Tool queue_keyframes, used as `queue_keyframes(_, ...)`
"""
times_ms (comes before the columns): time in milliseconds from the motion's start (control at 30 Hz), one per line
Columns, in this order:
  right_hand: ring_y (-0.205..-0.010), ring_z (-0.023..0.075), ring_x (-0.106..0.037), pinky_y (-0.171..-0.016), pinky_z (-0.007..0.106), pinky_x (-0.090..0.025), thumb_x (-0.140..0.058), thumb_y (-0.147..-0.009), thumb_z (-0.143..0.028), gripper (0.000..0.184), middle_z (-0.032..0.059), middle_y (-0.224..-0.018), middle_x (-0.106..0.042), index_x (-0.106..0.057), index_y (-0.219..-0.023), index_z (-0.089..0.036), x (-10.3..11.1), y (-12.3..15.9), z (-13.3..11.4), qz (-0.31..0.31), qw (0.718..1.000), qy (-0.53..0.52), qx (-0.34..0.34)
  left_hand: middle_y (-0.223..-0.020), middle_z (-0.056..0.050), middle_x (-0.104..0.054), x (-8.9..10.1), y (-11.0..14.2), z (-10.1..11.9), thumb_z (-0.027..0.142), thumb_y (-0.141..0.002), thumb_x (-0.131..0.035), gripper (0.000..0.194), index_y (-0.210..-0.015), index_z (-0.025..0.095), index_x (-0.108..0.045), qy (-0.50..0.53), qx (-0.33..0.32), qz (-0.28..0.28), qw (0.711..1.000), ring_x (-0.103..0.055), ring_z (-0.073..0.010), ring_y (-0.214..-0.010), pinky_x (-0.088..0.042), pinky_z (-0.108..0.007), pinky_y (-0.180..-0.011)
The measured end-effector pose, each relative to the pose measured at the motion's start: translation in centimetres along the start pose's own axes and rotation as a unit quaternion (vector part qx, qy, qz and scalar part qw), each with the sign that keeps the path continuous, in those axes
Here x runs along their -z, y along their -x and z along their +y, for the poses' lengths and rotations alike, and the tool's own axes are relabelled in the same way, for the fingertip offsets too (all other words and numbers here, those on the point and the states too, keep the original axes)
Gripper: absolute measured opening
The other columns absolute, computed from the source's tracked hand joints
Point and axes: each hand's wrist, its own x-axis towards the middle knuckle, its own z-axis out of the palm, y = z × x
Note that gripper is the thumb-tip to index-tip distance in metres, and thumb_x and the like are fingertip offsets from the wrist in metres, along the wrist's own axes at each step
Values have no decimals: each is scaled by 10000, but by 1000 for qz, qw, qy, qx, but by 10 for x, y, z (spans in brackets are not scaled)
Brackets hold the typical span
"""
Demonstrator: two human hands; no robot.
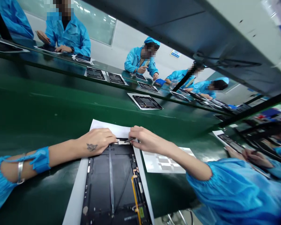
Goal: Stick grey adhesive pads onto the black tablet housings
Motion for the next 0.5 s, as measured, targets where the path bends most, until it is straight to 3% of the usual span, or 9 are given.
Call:
queue_keyframes(67, -826, 204, -553, -731, 315, -425, -554, -847, 10, 211, 58, -840, -618, -667, -874, -166, -11, 12, -2, 97, 994, -45, -22, -1000, -102, -718, 2, -1, 2, 20, -910, -406, 325, -1038, 120, -688, -1, 2, -9, 1000, -656, -221, -944, -536, -334, -843)
queue_keyframes(133, -860, 206, -563, -762, 323, -444, -549, -875, -6, 243, 67, -881, -632, -698, -976, -170, -23, 20, -9, 147, 984, -96, -22, -995, -99, -718, 4, -2, 4, 23, -916, -418, 310, -1027, 122, -690, -2, 6, -15, 1000, -655, -218, -936, -533, -328, -839)
queue_keyframes(300, -867, 210, -558, -764, 353, -449, -599, -930, -156, 307, 66, -933, -597, -688, -1214, -229, -40, 31, -21, 131, 986, -105, -21, -1014, -92, -718, 7, -3, 6, 22, -923, -418, 308, -1034, 126, -686, -11, 13, -22, 1000, -651, -214, -940, -524, -315, -837)
queue_keyframes(500, -854, 223, -545, -734, 361, -435, -542, -940, -113, 228, 77, -888, -629, -740, -1013, -199, -34, 37, -15, 156, 978, -127, -62, -1022, -94, -716, 8, -3, 6, 14, -909, -441, 301, -1055, 126, -680, -10, 6, -23, 1000, -650, -218, -948, -524, -319, -841)
